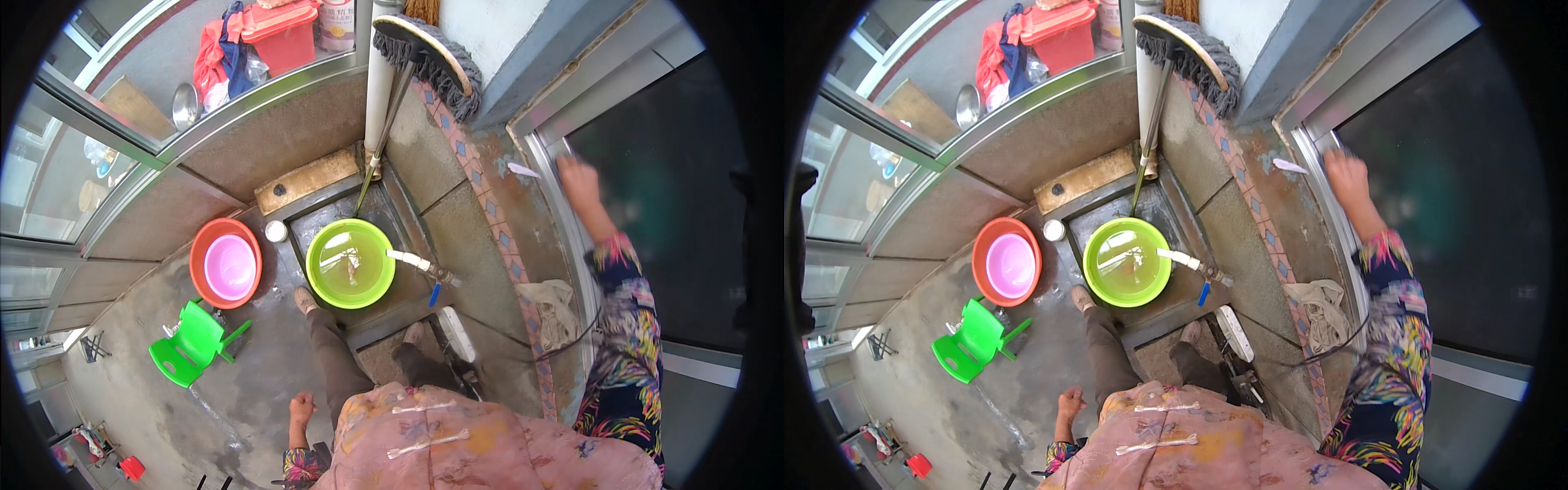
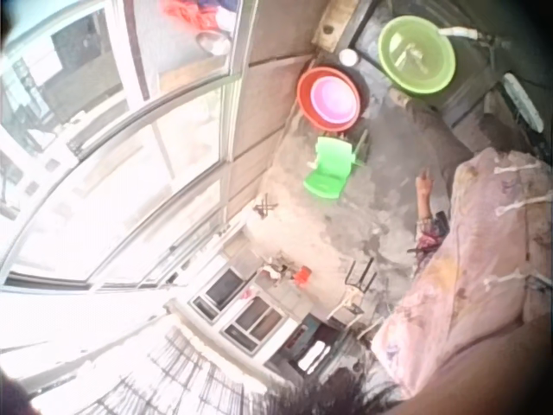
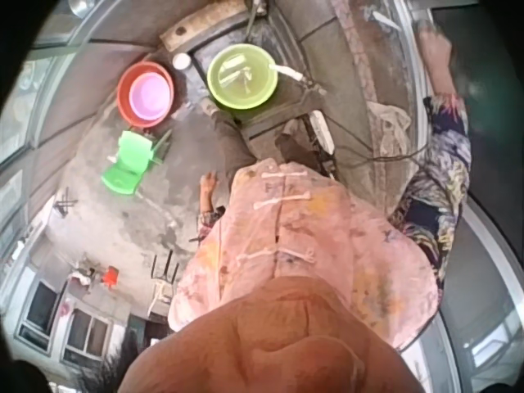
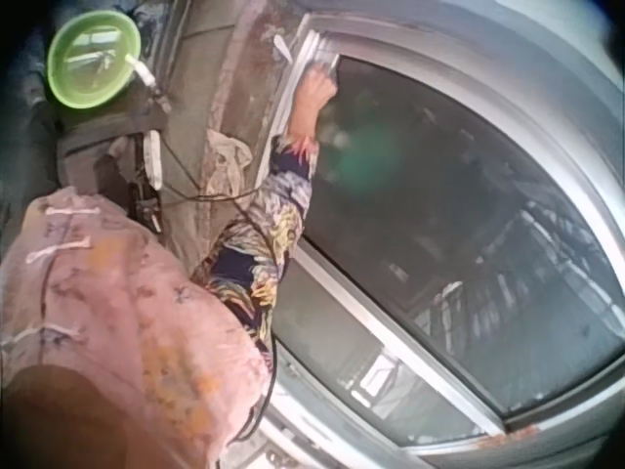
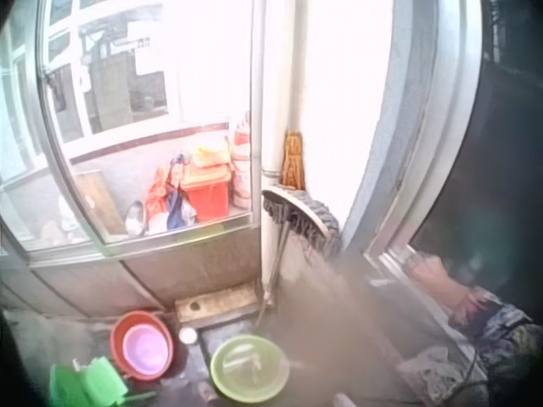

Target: The person cleans the metal window frame and sill using a steel wool pad and a cloth. They scrub the frame with the pad, then wipe the area with the cloth, repeating the process along the length of the frame.

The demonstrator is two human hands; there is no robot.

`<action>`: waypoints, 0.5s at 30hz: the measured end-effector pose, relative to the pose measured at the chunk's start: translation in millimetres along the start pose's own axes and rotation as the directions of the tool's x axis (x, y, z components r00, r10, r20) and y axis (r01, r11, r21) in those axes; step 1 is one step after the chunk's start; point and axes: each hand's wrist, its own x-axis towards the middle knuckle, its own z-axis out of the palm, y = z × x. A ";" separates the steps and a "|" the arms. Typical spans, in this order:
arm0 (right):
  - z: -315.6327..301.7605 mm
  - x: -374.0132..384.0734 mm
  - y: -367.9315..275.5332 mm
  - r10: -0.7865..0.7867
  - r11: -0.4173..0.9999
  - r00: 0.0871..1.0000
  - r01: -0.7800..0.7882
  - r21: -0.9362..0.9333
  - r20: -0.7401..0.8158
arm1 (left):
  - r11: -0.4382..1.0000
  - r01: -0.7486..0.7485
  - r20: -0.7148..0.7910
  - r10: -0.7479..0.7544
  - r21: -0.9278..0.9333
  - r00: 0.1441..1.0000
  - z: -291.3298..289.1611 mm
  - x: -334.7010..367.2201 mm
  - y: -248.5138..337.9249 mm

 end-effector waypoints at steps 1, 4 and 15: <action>-8.3 -21.9 1.0 0.012 1.000 0.999 -0.012 0.000 0.042 | 1.000 0.020 -0.010 -0.019 0.012 1.000 -0.3 1.9 -2.3; -24.0 -54.7 3.7 0.015 1.000 0.993 -0.015 -0.001 0.118 | 0.997 0.073 0.020 -0.073 -0.012 0.997 5.4 10.6 -7.0; 8.1 -10.4 0.5 -0.002 1.000 0.999 0.003 -0.021 0.045 | 1.000 -0.030 0.014 0.030 -0.008 0.999 2.6 17.6 -3.2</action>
